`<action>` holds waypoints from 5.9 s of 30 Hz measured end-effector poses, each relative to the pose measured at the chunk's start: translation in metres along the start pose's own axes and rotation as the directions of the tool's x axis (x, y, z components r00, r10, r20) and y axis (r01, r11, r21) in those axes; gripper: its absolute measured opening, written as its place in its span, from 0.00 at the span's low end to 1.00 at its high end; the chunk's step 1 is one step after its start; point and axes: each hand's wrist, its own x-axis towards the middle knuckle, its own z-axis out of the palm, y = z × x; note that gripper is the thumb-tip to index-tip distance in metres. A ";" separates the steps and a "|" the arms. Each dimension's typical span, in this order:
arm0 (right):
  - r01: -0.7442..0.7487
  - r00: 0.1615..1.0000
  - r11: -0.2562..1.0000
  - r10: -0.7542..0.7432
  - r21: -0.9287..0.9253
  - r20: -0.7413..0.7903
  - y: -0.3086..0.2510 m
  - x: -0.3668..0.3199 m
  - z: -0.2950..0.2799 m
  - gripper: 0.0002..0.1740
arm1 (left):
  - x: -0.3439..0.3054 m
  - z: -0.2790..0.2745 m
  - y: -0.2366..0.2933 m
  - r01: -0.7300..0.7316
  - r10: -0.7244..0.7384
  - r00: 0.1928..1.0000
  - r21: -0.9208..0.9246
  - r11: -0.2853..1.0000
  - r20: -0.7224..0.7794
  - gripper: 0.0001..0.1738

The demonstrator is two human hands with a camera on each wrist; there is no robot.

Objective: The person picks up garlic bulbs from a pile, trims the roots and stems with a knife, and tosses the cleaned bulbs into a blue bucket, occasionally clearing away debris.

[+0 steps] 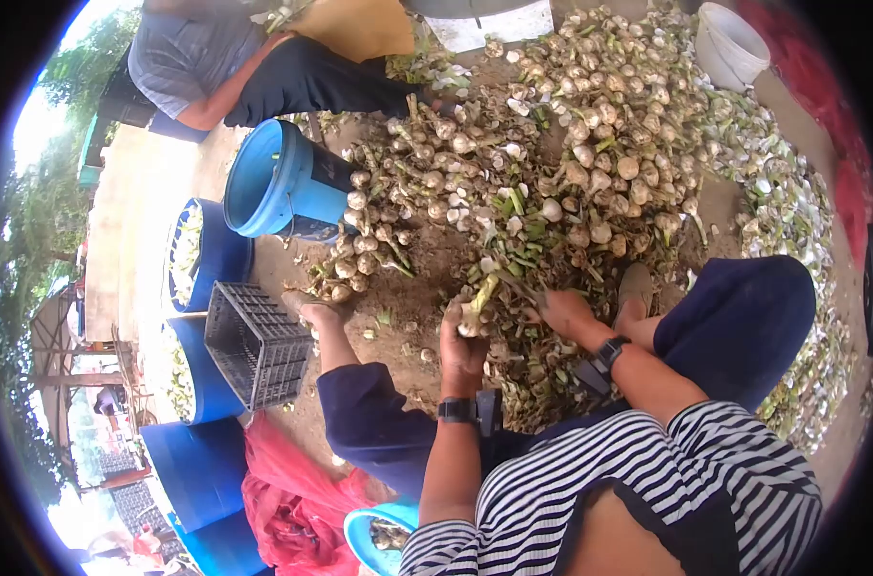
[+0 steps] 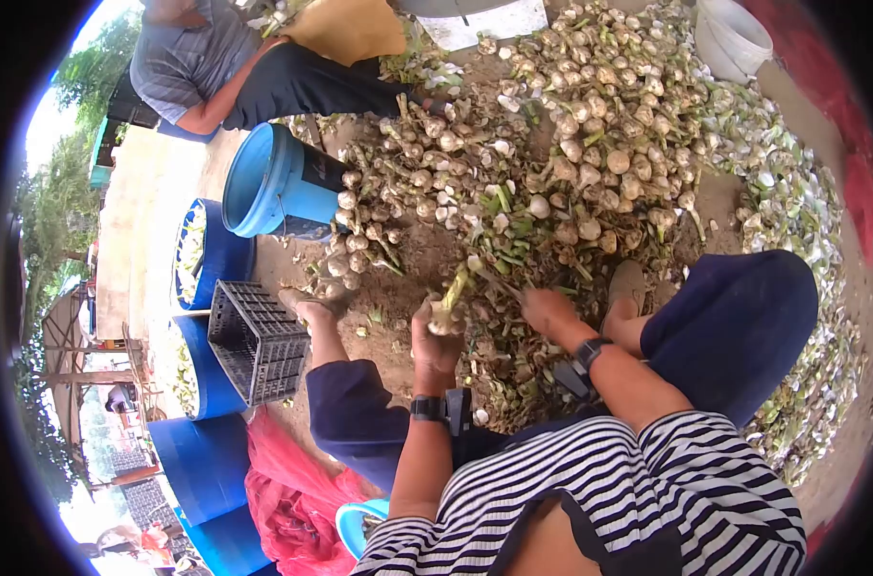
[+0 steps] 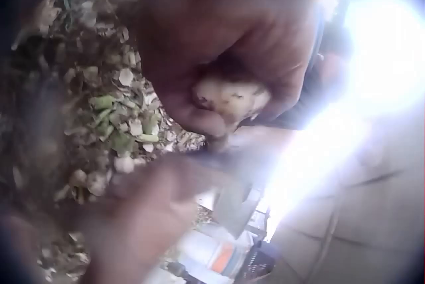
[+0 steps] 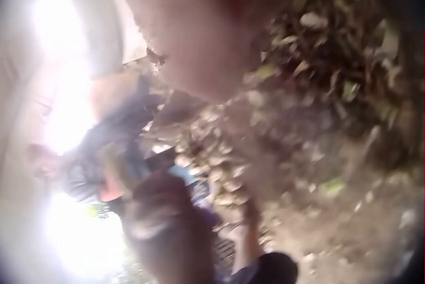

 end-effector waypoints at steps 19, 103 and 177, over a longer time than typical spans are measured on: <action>-0.419 0.906 0.832 0.354 0.365 0.232 0.048 0.031 0.026 0.22 | 0.289 -0.074 0.084 -0.116 0.063 0.959 0.581 -0.805 0.278 0.30; -0.471 0.843 0.865 0.385 0.172 0.375 0.036 0.034 0.039 0.27 | 0.223 -0.212 0.108 0.455 0.742 0.537 0.879 0.145 -0.401 0.47; -0.508 0.849 0.808 0.412 0.298 0.330 0.032 0.040 0.045 0.23 | 0.289 -0.161 0.104 0.314 0.694 0.595 0.912 0.265 -0.406 0.43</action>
